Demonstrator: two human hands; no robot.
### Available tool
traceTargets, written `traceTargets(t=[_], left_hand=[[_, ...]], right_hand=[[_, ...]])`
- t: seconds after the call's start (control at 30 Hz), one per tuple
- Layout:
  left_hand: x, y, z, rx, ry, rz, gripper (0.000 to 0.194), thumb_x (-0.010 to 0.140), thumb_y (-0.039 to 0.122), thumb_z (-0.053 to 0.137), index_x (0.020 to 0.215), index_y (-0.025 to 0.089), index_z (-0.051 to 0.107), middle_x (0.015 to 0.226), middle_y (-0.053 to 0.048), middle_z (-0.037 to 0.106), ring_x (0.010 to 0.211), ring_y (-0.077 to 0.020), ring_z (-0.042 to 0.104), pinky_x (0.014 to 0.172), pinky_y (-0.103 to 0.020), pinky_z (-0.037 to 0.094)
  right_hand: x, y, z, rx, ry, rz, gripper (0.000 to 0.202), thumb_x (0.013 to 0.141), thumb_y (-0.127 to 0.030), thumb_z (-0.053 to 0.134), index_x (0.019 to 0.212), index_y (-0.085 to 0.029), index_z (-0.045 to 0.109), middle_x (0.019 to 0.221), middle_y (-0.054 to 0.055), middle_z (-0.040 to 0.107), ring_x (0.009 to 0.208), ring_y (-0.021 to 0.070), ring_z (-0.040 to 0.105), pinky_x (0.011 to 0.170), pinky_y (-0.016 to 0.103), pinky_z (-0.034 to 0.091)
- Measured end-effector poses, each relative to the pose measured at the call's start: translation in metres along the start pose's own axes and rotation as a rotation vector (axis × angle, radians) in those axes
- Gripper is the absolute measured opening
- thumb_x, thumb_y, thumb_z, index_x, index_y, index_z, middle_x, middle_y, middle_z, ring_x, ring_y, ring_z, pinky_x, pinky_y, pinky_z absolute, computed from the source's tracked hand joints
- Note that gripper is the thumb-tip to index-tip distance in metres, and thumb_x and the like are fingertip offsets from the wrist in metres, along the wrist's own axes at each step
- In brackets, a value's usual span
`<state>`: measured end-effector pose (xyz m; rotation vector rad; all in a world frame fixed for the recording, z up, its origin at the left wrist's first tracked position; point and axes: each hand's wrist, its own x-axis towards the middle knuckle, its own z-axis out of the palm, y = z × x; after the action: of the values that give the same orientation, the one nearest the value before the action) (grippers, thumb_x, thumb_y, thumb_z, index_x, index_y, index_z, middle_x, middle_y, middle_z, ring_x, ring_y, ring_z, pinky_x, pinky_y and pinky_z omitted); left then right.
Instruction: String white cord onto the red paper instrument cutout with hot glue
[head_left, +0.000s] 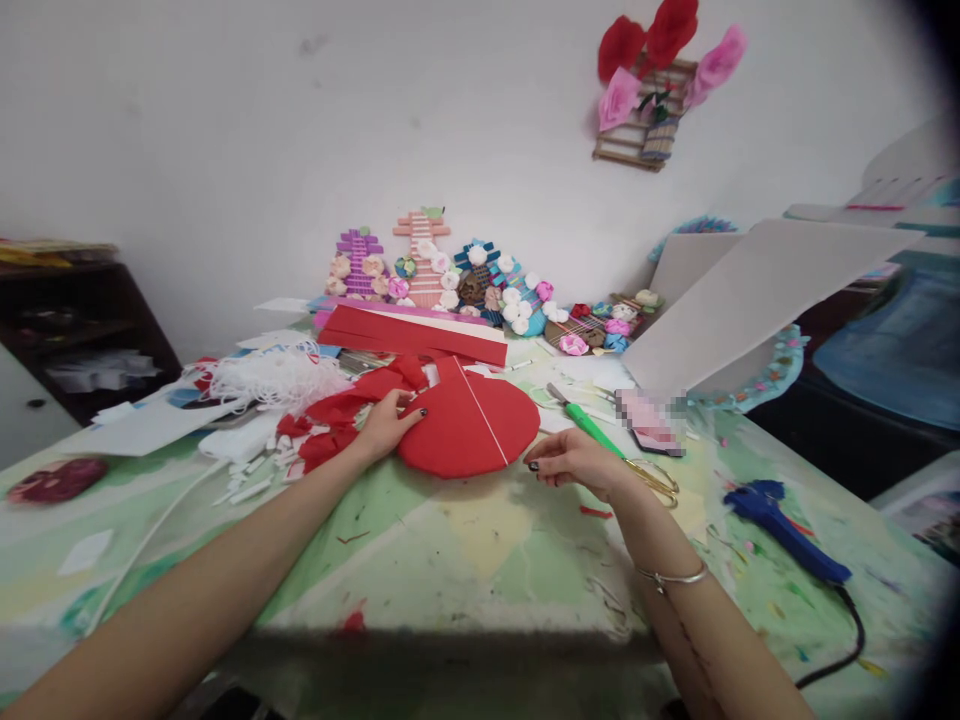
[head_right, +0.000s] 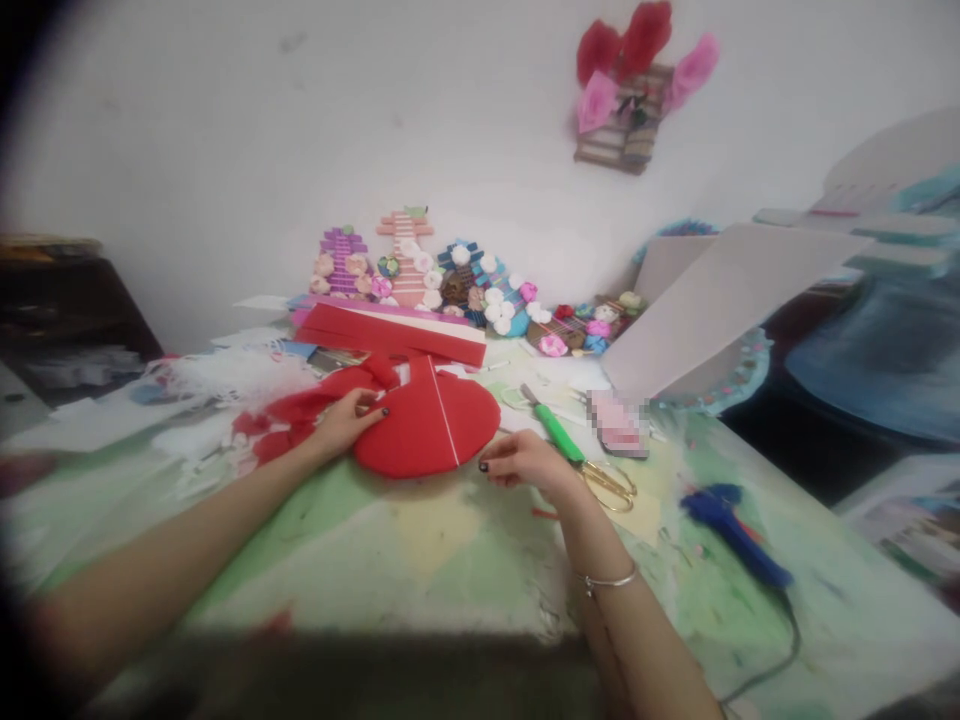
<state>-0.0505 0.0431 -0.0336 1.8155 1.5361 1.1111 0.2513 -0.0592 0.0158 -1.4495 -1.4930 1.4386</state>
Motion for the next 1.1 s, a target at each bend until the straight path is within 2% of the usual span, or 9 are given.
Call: traceTargets(t=[0.17, 0.37, 0.5, 0.6, 0.7, 0.8, 0.87, 1.0, 1.1], left_hand=[[0.001, -0.001, 0.0, -0.013, 0.003, -0.006, 0.042, 0.072, 0.042, 0.06, 0.103, 0.015, 0.054, 0.106, -0.01, 0.063, 0.094, -0.0238, 0.062, 0.082, -0.037, 0.05], [0.003, -0.005, 0.002, -0.051, -0.003, 0.0, 0.04, 0.071, 0.039, 0.06, 0.101, 0.014, 0.054, 0.1, -0.01, 0.065, 0.088, -0.0221, 0.063, 0.078, -0.035, 0.051], [0.008, -0.011, 0.002, -0.064, 0.005, 0.025, 0.037, 0.072, 0.033, 0.056, 0.103, 0.013, 0.054, 0.096, -0.01, 0.066, 0.085, -0.0215, 0.065, 0.075, -0.035, 0.052], [0.007, -0.003, -0.004, -0.028, 0.033, 0.091, 0.037, 0.072, 0.033, 0.057, 0.103, 0.013, 0.056, 0.108, -0.014, 0.064, 0.098, -0.0258, 0.062, 0.088, -0.042, 0.048], [-0.009, 0.019, -0.011, 0.054, 0.026, 0.305, 0.038, 0.075, 0.038, 0.059, 0.106, 0.015, 0.06, 0.127, -0.014, 0.055, 0.122, -0.0282, 0.047, 0.106, -0.046, 0.033], [-0.037, 0.046, -0.008, 0.266, -0.095, 0.754, 0.052, 0.081, 0.044, 0.057, 0.124, 0.016, 0.054, 0.135, -0.014, 0.05, 0.127, -0.0293, 0.043, 0.108, -0.049, 0.03], [-0.053, 0.059, 0.003, 0.399, -0.088, 0.944, 0.062, 0.078, 0.045, 0.063, 0.13, 0.014, 0.049, 0.137, -0.016, 0.048, 0.128, -0.0325, 0.042, 0.108, -0.052, 0.031], [-0.064, 0.065, 0.024, 0.455, 0.089, 1.074, 0.043, 0.089, 0.017, 0.046, 0.131, 0.011, 0.048, 0.125, -0.017, 0.058, 0.117, -0.0267, 0.054, 0.098, -0.043, 0.046], [-0.06, 0.063, 0.022, 0.403, 0.159, 1.089, 0.041, 0.09, 0.009, 0.04, 0.13, 0.01, 0.049, 0.121, -0.017, 0.061, 0.114, -0.0233, 0.057, 0.096, -0.037, 0.049]], right_hand=[[0.0, 0.003, -0.007, 0.054, 0.044, -0.057, 0.019, 0.051, -0.014, 0.074, 0.07, -0.01, 0.071, 0.058, 0.005, 0.065, 0.049, 0.0109, 0.057, 0.049, 0.022, 0.046], [0.002, 0.005, -0.006, 0.122, 0.143, -0.094, 0.023, 0.05, -0.01, 0.069, 0.072, -0.013, 0.071, 0.069, 0.006, 0.068, 0.065, 0.0142, 0.064, 0.06, 0.025, 0.051], [0.006, 0.005, 0.001, 0.11, 0.127, -0.124, 0.019, 0.053, -0.014, 0.072, 0.071, -0.013, 0.07, 0.064, 0.004, 0.065, 0.055, 0.0104, 0.058, 0.053, 0.023, 0.046], [0.011, 0.008, 0.006, 0.093, 0.085, -0.162, 0.016, 0.055, -0.019, 0.075, 0.067, -0.011, 0.069, 0.054, 0.002, 0.06, 0.048, 0.0087, 0.052, 0.047, 0.022, 0.039], [0.015, 0.011, 0.009, 0.114, 0.089, -0.217, 0.019, 0.058, -0.024, 0.075, 0.07, -0.012, 0.068, 0.052, 0.0, 0.058, 0.046, 0.008, 0.049, 0.046, 0.021, 0.037], [0.016, 0.011, 0.012, 0.158, 0.121, -0.282, 0.023, 0.06, -0.025, 0.073, 0.08, -0.014, 0.068, 0.053, -0.002, 0.058, 0.046, 0.0076, 0.048, 0.048, 0.022, 0.037], [0.017, 0.009, 0.017, 0.186, 0.12, -0.348, 0.028, 0.062, -0.025, 0.074, 0.087, -0.016, 0.068, 0.056, -0.003, 0.06, 0.049, 0.0081, 0.05, 0.052, 0.023, 0.041], [0.016, 0.002, 0.031, 0.271, 0.053, -0.522, 0.032, 0.063, -0.023, 0.076, 0.094, -0.019, 0.07, 0.068, 0.0, 0.067, 0.062, 0.0114, 0.059, 0.065, 0.027, 0.049], [0.016, -0.001, 0.038, 0.282, 0.061, -0.586, 0.029, 0.064, -0.023, 0.076, 0.093, -0.02, 0.072, 0.075, 0.001, 0.069, 0.07, 0.0138, 0.062, 0.07, 0.029, 0.051]])
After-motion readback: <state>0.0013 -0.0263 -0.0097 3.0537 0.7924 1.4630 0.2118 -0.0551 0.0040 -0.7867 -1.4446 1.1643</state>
